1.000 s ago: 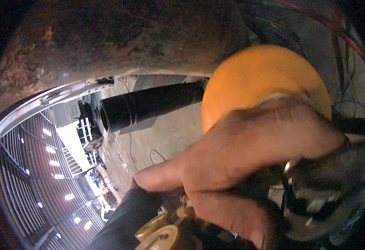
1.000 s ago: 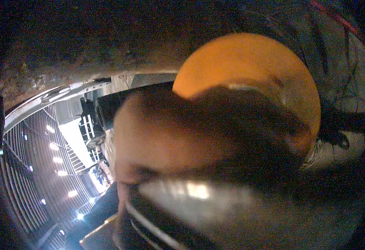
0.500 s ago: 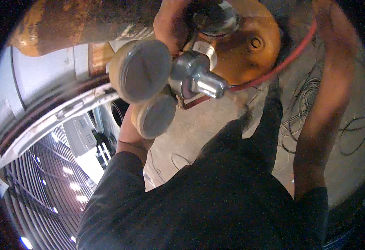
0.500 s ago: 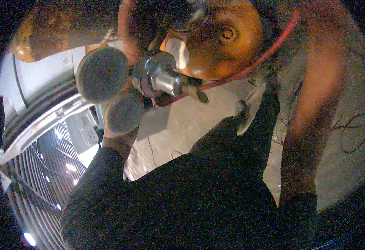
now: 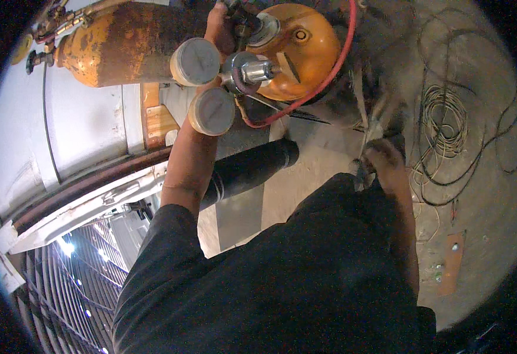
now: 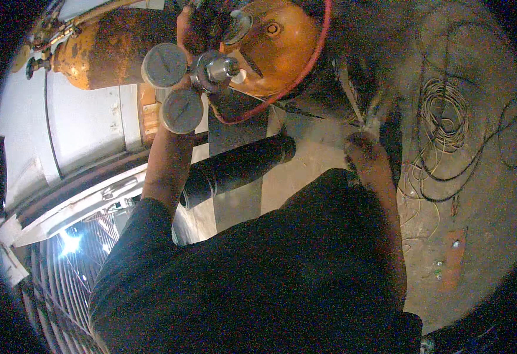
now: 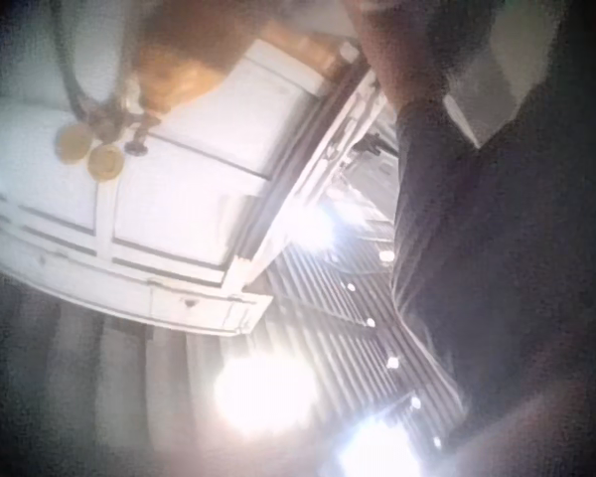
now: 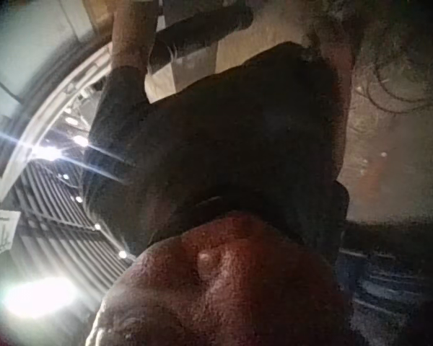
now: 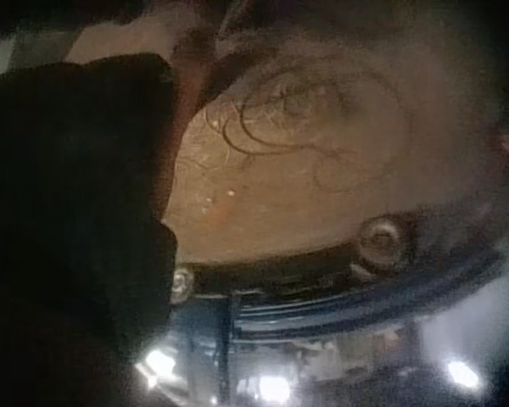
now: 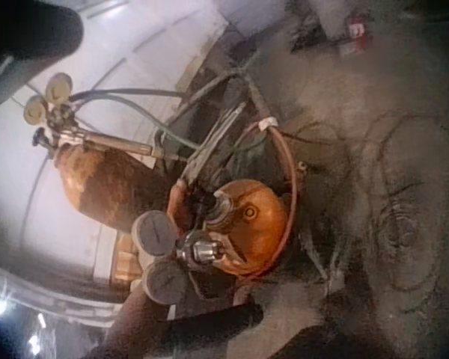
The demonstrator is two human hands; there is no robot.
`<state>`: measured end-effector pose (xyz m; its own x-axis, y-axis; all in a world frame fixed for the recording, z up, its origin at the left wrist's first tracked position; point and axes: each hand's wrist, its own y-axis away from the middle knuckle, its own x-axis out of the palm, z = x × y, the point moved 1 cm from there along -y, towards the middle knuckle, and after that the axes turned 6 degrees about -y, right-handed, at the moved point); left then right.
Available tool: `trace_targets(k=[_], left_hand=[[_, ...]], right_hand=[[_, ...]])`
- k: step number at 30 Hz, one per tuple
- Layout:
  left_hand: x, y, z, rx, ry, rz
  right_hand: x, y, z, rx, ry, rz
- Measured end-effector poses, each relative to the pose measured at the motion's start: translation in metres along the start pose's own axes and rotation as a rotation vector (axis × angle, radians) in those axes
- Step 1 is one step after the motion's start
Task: The person connects hoses to a gas cylinder, attaches a dual-gauge regulator, and tightens it with a wrench. They then pick up a welding torch and inspect the setup.
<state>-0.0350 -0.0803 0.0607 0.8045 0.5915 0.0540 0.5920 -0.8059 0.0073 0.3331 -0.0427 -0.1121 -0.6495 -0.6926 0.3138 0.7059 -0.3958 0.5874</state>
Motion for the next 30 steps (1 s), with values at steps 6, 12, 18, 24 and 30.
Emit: trace_targets(k=[6,12,18,24,30], left_hand=[[0.005,0.006,-0.009,0.004,0.002,0.011],[0.005,0.015,-0.013,0.015,0.027,-0.019],[0.007,0.003,-0.007,0.036,0.066,-0.036],[-0.001,-0.003,-0.005,0.037,0.091,-0.072],[-0.007,-0.009,0.002,0.037,0.126,-0.097]], right_hand=[[-0.004,0.011,0.021,-0.116,0.083,0.137],[-0.001,0.011,0.076,-0.445,0.419,0.117],[0.075,-0.009,0.152,-0.569,0.447,0.249],[0.117,-0.028,0.205,-0.572,0.769,0.281],[0.115,-0.046,0.215,-0.561,0.845,0.408]])
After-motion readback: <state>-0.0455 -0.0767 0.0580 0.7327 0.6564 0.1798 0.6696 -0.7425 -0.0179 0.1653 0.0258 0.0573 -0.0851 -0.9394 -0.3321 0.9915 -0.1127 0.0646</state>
